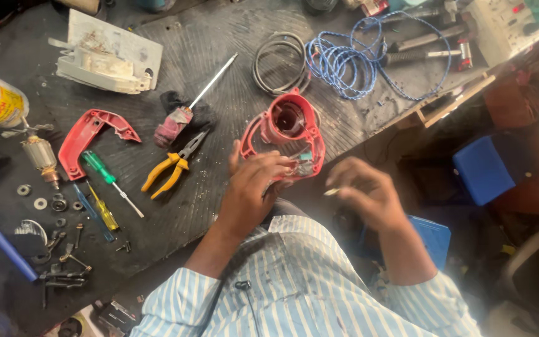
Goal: The person disassembles a red plastic housing, removes internal components, and uses a screwdriver and pliers to adjust and clean parts. They wipe surfaces with a cloth and reposition small components inside the housing.
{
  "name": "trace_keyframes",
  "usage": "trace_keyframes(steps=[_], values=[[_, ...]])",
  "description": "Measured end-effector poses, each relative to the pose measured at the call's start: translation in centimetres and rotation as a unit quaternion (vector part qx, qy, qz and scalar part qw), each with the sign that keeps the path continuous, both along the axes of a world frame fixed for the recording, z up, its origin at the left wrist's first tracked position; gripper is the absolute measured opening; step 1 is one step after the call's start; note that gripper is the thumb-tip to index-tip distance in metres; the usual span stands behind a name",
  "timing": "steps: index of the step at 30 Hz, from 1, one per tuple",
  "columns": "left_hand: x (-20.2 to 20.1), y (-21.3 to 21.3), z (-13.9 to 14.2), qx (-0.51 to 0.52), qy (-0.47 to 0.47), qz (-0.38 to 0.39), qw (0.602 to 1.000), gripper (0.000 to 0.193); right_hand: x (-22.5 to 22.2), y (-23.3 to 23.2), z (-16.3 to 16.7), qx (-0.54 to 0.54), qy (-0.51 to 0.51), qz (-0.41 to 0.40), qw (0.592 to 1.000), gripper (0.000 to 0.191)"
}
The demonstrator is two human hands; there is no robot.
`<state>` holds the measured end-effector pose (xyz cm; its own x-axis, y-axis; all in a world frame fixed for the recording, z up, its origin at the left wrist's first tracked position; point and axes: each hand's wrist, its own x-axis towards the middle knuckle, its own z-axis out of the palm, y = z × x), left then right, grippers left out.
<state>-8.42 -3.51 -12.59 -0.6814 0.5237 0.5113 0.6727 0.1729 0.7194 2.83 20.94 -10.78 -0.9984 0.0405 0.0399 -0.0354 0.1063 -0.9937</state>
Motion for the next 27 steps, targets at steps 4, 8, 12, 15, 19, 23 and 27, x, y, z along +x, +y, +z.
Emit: trace_keyframes(steps=[4, 8, 12, 15, 19, 23, 27], values=[[2.5, -0.8, 1.8, 0.03, 0.004, 0.042, 0.999, 0.027, 1.7, -3.2, 0.3, 0.177, 0.037, 0.026, 0.983, 0.013], [5.4, -2.6, 2.8, 0.047, -0.166, -0.072, 0.982, 0.03, 2.3, -6.0, 1.0, 0.226, 0.032, 0.026, 0.973, 0.017], [5.9, -3.4, 2.3, 0.001, -0.321, -0.102, 0.942, 0.011, 1.9, -7.1, 1.7, 0.272, 0.005, 0.029, 0.962, 0.018], [5.4, -4.2, 1.7, 0.017, -0.34, -0.129, 0.931, 0.013, 1.2, -6.7, 2.2, 0.24, 0.061, 0.098, 0.964, 0.018], [4.4, -6.8, 1.7, -0.064, -0.252, -0.102, 0.96, 0.016, 0.1, -4.6, 2.8, 0.251, 0.09, 0.144, 0.953, 0.011], [2.1, -11.9, 2.8, -0.198, -0.317, -0.081, 0.924, 0.034, -1.5, -2.1, 3.4, 0.257, 0.078, 0.022, 0.963, 0.011], [2.1, -14.7, 4.2, -0.535, -0.318, 0.093, 0.777, 0.022, -3.2, -0.9, 3.8, 0.255, 0.099, -0.036, 0.961, 0.018]])
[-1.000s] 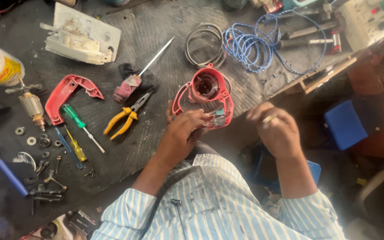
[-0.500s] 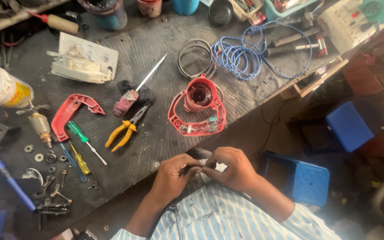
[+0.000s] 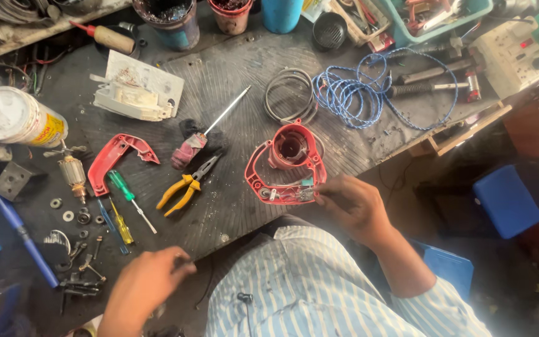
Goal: The person disassembles a red plastic housing, removes internal components, and uses a screwdriver and pliers to adjust and clean parts. They wipe surfaces with a cloth and reposition small components inside the housing.
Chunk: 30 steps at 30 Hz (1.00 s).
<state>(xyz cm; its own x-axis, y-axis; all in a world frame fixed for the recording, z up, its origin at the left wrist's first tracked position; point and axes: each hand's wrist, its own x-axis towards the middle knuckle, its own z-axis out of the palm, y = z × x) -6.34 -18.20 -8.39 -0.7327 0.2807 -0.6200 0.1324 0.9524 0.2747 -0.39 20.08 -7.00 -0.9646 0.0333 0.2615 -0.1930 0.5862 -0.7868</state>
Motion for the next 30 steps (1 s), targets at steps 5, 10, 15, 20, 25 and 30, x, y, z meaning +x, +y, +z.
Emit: trace_keyframes(steps=[5, 10, 15, 20, 25, 30], values=[[0.4, 4.1, 1.0, 0.191, 0.222, 0.043, 0.955, 0.029, -3.1, 0.4, 0.1, -0.009, 0.011, 0.007, 1.0, 0.021], [-0.5, 12.7, 0.3, 0.343, 0.374, -0.089, 0.857, 0.018, -6.1, 1.3, 0.8, 0.134, 0.027, 0.124, 0.983, 0.028], [-1.3, 16.9, 0.2, 0.361, 0.353, -0.108, 0.856, 0.029, -7.6, 1.8, 0.6, 0.14, 0.015, 0.241, 0.96, 0.036], [-2.4, 18.6, -0.2, 0.362, 0.347, -0.115, 0.857, 0.024, -6.7, 4.0, -1.0, 0.092, 0.024, 0.234, 0.968, 0.033], [-2.7, 20.1, -1.3, 0.397, 0.344, -0.037, 0.85, 0.018, -6.2, 7.1, -3.1, 0.057, 0.013, 0.224, 0.973, 0.023], [-2.0, 21.8, -1.9, 0.394, 0.328, 0.03, 0.858, 0.019, -6.2, 8.0, -3.5, 0.045, 0.048, 0.211, 0.975, 0.026]])
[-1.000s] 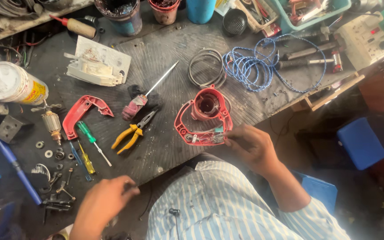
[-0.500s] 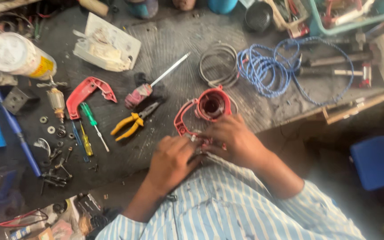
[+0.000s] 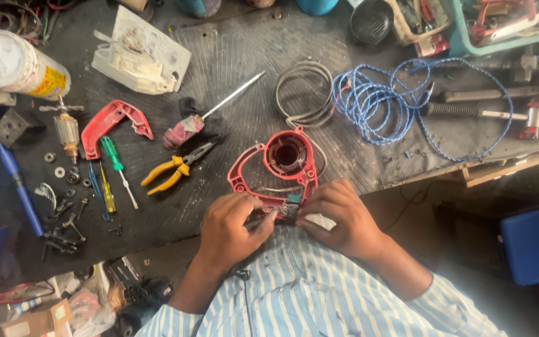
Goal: The person disassembles a red plastic housing, removes internal components, and uses a screwdriver and pliers to adjust and clean parts. They wipe surfaces with a cloth and reposition small components inside the housing.
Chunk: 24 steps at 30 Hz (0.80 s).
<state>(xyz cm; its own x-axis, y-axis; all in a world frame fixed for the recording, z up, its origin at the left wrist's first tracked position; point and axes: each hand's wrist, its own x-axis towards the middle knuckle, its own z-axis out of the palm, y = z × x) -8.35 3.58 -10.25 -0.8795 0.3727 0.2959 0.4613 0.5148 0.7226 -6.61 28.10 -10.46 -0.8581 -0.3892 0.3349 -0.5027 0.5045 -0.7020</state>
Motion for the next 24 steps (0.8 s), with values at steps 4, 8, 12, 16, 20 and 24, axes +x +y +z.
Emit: trace_keyframes(steps=[4, 8, 12, 16, 20, 24], values=[[0.1, 1.1, 0.1, -0.005, -0.015, 0.045, 0.999, 0.016, -0.4, -0.2, 1.0, 0.043, 0.034, -0.016, 0.998, 0.04], [0.3, 0.7, 0.2, 0.069, -0.032, 0.028, 0.997, 0.012, -0.9, -0.7, 2.1, 0.096, 0.01, -0.003, 0.995, 0.05], [0.2, -0.8, 0.0, 0.068, 0.0, -0.024, 0.997, 0.015, -1.3, -1.6, 2.4, 0.138, 0.011, -0.003, 0.99, 0.053], [1.0, -2.3, 0.2, 0.075, 0.057, -0.046, 0.994, 0.02, -1.7, -2.1, 2.0, 0.132, -0.042, -0.006, 0.99, 0.051], [1.5, -2.6, 0.0, 0.096, 0.076, -0.041, 0.992, 0.019, -1.8, -2.2, 1.4, 0.07, -0.074, -0.012, 0.995, 0.05], [1.4, -2.9, -0.4, 0.129, 0.034, -0.109, 0.985, 0.018, -1.6, -2.3, 1.1, 0.064, -0.074, -0.017, 0.995, 0.049]])
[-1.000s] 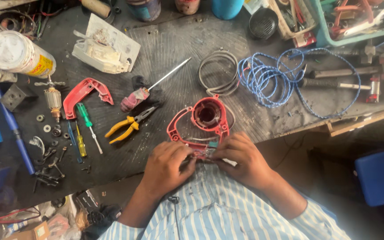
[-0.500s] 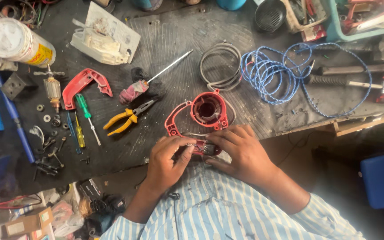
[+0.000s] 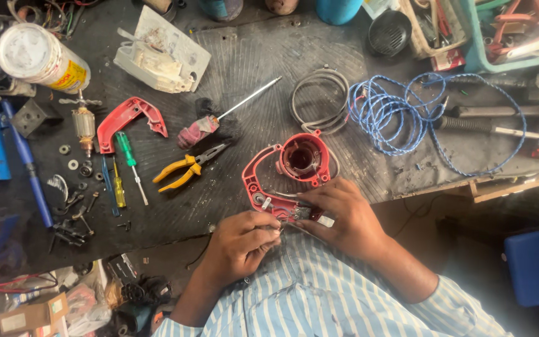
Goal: The person disassembles a red plastic housing, removes internal components, and uses a screwdriver and pliers to adjust and clean parts. They wipe surfaces with a cloth and reposition small components inside the housing.
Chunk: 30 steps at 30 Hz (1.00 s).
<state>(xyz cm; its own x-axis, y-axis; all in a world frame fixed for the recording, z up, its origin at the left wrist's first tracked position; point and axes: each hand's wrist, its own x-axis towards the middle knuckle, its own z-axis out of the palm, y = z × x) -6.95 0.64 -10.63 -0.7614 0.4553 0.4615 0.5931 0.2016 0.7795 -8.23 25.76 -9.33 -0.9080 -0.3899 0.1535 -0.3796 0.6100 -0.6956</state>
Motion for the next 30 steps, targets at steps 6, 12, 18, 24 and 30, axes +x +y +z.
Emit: trace_keyframes(steps=[6, 12, 18, 24, 30], values=[[0.3, 1.1, -1.3, -0.033, -0.113, 0.103, 0.988, 0.009, 0.2, 0.0, -0.2, 0.029, 0.069, 0.042, 0.996, 0.051], [0.2, 1.9, -2.6, -0.016, -0.264, 0.187, 0.946, 0.015, 0.4, 0.2, -1.0, 0.045, 0.07, 0.048, 0.995, 0.049], [0.3, 1.4, -3.3, 0.064, -0.297, 0.156, 0.94, 0.015, 0.2, 0.8, -1.6, 0.043, 0.081, 0.038, 0.995, 0.049], [0.4, -1.2, -2.7, -0.018, -0.181, 0.029, 0.983, 0.009, 0.0, 1.0, -1.8, 0.041, 0.077, 0.038, 0.995, 0.05], [-0.4, -2.6, -0.8, -0.12, -0.103, 0.016, 0.987, 0.011, -0.1, 0.5, -2.1, 0.033, 0.07, 0.046, 0.996, 0.052]])
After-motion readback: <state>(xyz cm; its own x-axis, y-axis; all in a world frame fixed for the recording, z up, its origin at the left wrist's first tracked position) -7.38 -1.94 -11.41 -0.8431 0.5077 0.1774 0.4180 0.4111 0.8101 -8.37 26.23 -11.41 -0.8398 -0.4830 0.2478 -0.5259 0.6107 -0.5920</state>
